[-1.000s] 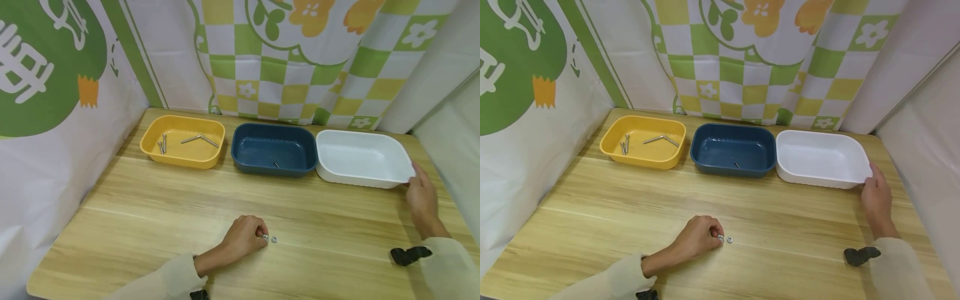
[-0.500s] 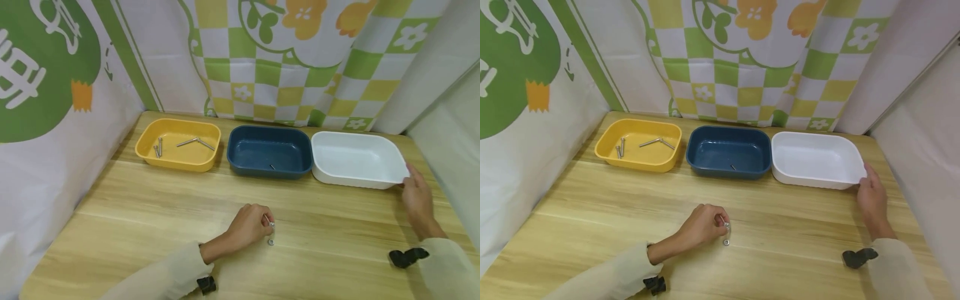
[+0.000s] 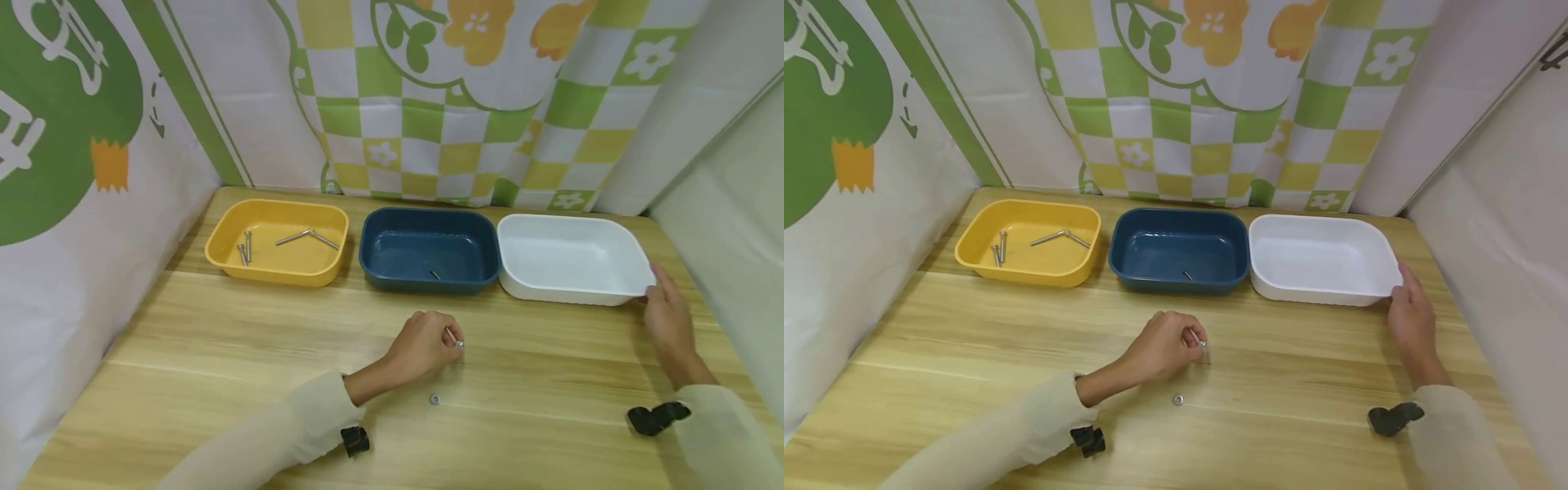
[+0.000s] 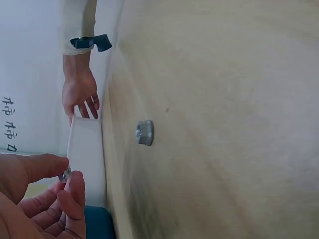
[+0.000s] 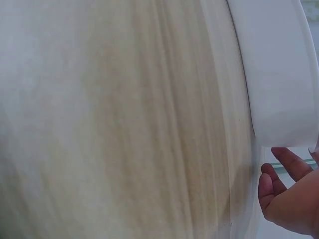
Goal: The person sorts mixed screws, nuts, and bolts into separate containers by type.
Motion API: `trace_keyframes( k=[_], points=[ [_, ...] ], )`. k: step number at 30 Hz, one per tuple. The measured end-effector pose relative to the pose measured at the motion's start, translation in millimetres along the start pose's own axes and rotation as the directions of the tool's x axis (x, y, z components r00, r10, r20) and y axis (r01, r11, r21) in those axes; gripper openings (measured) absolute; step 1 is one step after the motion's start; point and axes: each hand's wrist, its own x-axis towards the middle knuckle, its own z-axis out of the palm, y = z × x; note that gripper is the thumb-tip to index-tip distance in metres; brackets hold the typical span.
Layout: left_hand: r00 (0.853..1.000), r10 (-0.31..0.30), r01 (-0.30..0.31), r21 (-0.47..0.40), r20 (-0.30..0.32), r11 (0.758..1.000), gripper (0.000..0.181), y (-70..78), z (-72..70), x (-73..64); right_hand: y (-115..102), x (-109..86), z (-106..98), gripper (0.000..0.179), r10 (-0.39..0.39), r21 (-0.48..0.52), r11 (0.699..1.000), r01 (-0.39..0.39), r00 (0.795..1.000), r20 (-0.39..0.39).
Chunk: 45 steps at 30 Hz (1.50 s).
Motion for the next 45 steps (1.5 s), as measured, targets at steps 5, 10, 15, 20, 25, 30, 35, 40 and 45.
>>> trace_keyframes(
  k=[5, 10, 15, 20, 25, 30, 35, 40, 45],
  points=[
    [0.999, 0.027, -0.026, 0.009, -0.029, 1.000, 0.007, 4.8, -2.8, 15.8, -1, 0.7, 0, 0.057, -0.002, 0.005, 1.000, 0.002, 1.000, 0.008],
    [0.998, 0.051, -0.051, 0.001, -0.039, 0.999, 0.006, 10.8, -3.6, 33.1, 1, 2.5, -2, 0.057, -0.011, 0.030, 0.999, 0.010, 1.000, 0.014],
    [0.998, 0.059, -0.060, -0.027, -0.035, 0.998, 0.005, 18.0, 0.1, 49.0, 3, 1.3, -2, 0.056, -0.018, 0.038, 0.999, 0.017, 0.999, 0.027],
    [0.997, 0.071, -0.072, -0.038, -0.030, 0.997, 0.005, 27.0, 2.7, 65.7, 5, 1.1, -1, 0.056, -0.033, 0.054, 0.998, 0.032, 0.999, 0.025],
    [0.997, 0.074, -0.074, -0.028, -0.026, 0.997, 0.004, 33.7, 4.5, 78.8, 6, 1.4, 0, 0.056, -0.031, 0.072, 0.997, 0.030, 0.999, 0.014],
    [0.997, 0.074, -0.075, -0.014, -0.034, 0.997, 0.005, 37.0, 8.8, 90.2, 6, 1.2, 0, 0.055, -0.017, 0.072, 0.997, 0.016, 1.000, 0.004],
    [0.996, 0.064, -0.063, 0.025, -0.055, 0.998, 0.005, 40.3, 17.9, 104.4, 2, -0.6, -4, 0.055, 0.017, 0.110, 0.994, -0.016, 1.000, -0.005],
    [0.997, 0.031, -0.028, 0.034, -0.076, 0.999, 0.005, 46.8, 24.9, 117.7, 0, 1.2, -7, 0.056, 0.034, 0.302, 0.953, -0.024, 0.999, -0.026],
    [0.997, 0.014, -0.009, 0.070, -0.080, 0.997, 0.005, 54.4, 28.0, 128.7, 2, 2.8, -8, 0.056, 0.026, 0.452, 0.892, -0.005, 0.999, -0.042]
  ],
)
